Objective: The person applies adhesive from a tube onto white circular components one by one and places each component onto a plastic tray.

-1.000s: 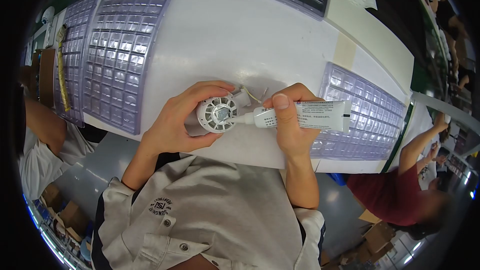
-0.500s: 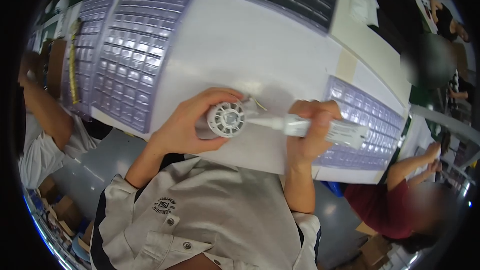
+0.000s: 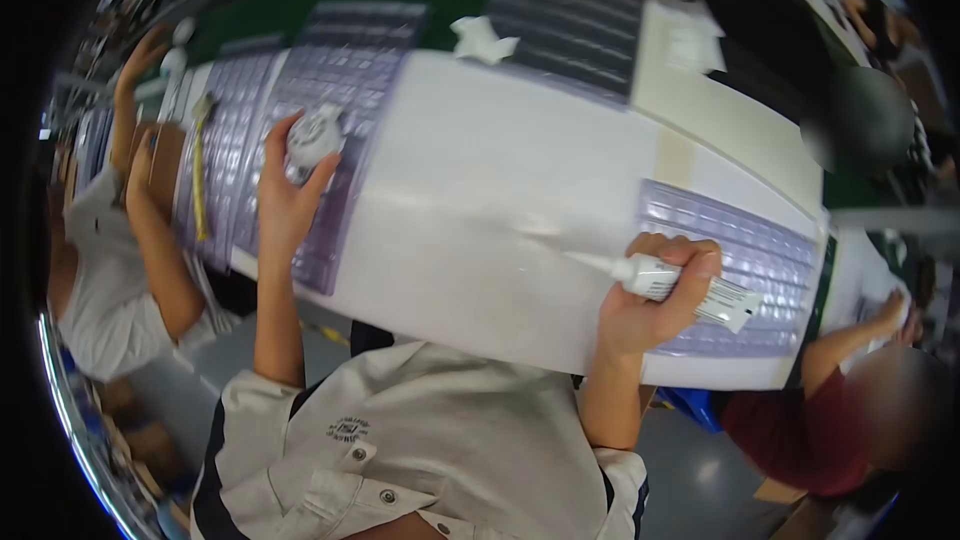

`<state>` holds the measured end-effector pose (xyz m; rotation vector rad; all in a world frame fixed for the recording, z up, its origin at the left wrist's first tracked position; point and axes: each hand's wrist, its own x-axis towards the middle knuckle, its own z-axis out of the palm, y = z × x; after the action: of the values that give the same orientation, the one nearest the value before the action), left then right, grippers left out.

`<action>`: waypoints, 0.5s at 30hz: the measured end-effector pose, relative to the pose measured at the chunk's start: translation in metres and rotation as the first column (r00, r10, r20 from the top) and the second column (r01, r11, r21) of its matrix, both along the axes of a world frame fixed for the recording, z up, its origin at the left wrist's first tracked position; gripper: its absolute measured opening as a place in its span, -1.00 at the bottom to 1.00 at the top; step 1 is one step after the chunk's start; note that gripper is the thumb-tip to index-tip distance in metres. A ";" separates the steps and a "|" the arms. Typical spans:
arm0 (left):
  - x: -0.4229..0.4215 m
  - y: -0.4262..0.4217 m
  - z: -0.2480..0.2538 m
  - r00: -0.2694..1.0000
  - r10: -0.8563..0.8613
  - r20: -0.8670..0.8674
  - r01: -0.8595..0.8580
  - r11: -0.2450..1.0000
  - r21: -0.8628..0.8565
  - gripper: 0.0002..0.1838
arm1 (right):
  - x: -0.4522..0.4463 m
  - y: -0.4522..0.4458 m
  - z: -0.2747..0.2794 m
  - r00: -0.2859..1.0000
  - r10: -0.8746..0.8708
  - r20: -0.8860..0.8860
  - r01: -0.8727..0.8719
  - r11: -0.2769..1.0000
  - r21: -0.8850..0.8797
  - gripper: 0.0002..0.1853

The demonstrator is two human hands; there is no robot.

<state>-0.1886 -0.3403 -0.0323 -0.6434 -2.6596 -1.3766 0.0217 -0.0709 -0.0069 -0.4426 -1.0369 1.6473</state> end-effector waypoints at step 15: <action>0.136 0.146 0.032 0.582 -0.792 0.183 0.790 0.604 0.102 -0.49 | 0.136 0.006 -0.013 0.882 -0.471 -0.035 0.452 0.863 -0.224 -0.68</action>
<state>-0.0522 -0.1938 0.0001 -1.9871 -2.5731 -1.6761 0.1576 -0.0647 -0.0197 -0.6942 -0.6253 1.3276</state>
